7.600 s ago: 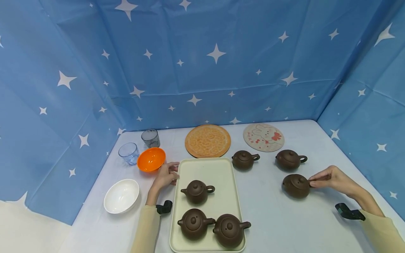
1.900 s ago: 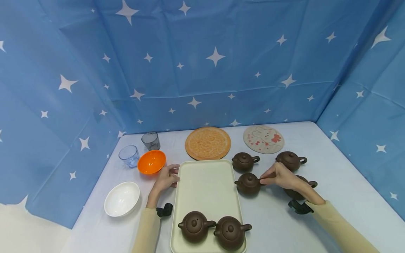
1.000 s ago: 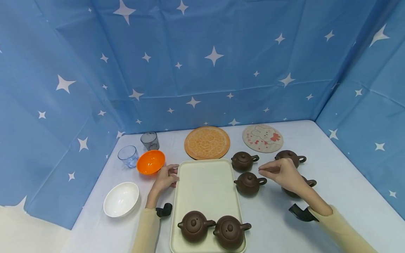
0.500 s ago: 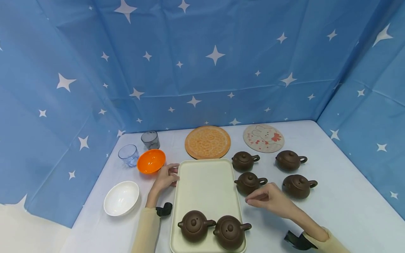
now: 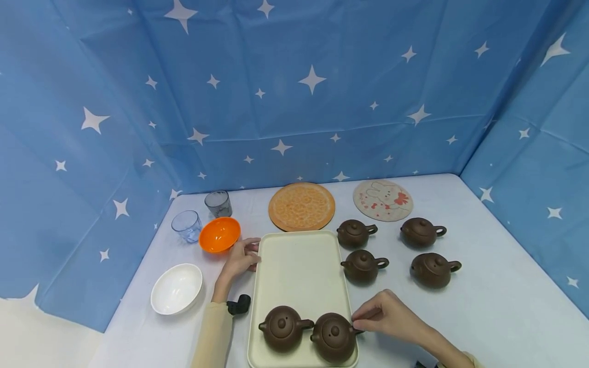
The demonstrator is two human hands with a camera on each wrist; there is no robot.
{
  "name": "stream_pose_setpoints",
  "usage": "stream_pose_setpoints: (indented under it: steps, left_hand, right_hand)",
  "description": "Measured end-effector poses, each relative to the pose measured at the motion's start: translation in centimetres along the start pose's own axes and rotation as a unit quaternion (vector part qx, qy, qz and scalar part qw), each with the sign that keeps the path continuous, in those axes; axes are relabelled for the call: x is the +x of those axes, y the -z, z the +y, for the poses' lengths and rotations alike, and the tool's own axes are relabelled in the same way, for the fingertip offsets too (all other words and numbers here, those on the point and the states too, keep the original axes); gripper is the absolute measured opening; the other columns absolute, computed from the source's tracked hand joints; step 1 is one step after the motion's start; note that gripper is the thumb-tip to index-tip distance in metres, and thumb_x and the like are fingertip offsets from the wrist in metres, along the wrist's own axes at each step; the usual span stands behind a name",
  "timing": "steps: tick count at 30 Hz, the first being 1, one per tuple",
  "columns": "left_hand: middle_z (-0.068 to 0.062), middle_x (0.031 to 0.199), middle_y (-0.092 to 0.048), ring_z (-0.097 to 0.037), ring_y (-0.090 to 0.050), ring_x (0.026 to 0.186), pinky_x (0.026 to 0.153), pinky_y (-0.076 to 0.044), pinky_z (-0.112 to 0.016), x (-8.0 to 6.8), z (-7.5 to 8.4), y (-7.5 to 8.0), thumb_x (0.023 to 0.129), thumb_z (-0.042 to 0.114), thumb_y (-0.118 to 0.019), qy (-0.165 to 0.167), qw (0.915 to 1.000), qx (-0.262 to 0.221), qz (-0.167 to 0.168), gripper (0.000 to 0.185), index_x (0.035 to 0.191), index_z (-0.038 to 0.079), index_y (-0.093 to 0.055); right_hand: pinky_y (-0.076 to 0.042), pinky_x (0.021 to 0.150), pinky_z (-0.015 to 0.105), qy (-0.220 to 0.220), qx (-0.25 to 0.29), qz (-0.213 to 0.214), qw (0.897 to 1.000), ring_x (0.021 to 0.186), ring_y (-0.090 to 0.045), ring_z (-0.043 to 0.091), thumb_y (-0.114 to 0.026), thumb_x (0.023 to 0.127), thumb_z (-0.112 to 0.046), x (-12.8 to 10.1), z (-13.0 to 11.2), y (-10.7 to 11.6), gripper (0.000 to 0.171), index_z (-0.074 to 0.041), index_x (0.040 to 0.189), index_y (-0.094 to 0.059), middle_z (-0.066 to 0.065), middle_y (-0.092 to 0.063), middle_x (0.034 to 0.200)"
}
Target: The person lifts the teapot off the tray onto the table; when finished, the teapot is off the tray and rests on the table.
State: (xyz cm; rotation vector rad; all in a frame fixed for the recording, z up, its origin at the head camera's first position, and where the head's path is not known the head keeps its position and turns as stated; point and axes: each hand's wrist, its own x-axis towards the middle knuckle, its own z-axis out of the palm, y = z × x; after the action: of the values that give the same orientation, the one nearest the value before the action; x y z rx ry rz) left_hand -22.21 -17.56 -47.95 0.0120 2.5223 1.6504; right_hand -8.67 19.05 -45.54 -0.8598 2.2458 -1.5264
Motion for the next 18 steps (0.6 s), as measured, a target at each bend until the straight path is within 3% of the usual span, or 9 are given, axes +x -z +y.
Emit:
stream_pose_setpoints:
  steps: [7, 18]
  left_hand:
    - [-0.020, 0.098, -0.060, -0.016, -0.060, 0.063, 0.051, -0.059, -0.035, 0.0, 0.0, 0.0, 0.076, -0.010, -0.062, 0.000, 1.0000, -0.005, -0.001, 0.051, 0.127, -0.006, -0.056]
    - [-0.021, 0.100, -0.059, -0.017, -0.060, 0.065, 0.052, -0.059, -0.035, -0.1, 0.0, 0.1, 0.076, -0.010, -0.061, 0.004, 1.0000, -0.007, -0.001, 0.051, 0.127, -0.006, -0.056]
  right_hand:
    - [-0.059, 0.065, 0.024, -0.002, -0.004, -0.008, 1.000, 0.079, -0.069, 0.004, -0.071, 0.085, -0.019, -0.3, 0.1, -0.6, 0.019, -0.002, 0.091, -0.076, 0.001, -0.074, 0.087]
    - [-0.059, 0.062, 0.024, 0.009, -0.021, 0.042, 0.999, 0.076, -0.069, 0.003, -0.073, 0.083, -0.018, -0.6, 0.1, -1.5, 0.017, -0.001, 0.087, -0.077, 0.001, -0.074, 0.083]
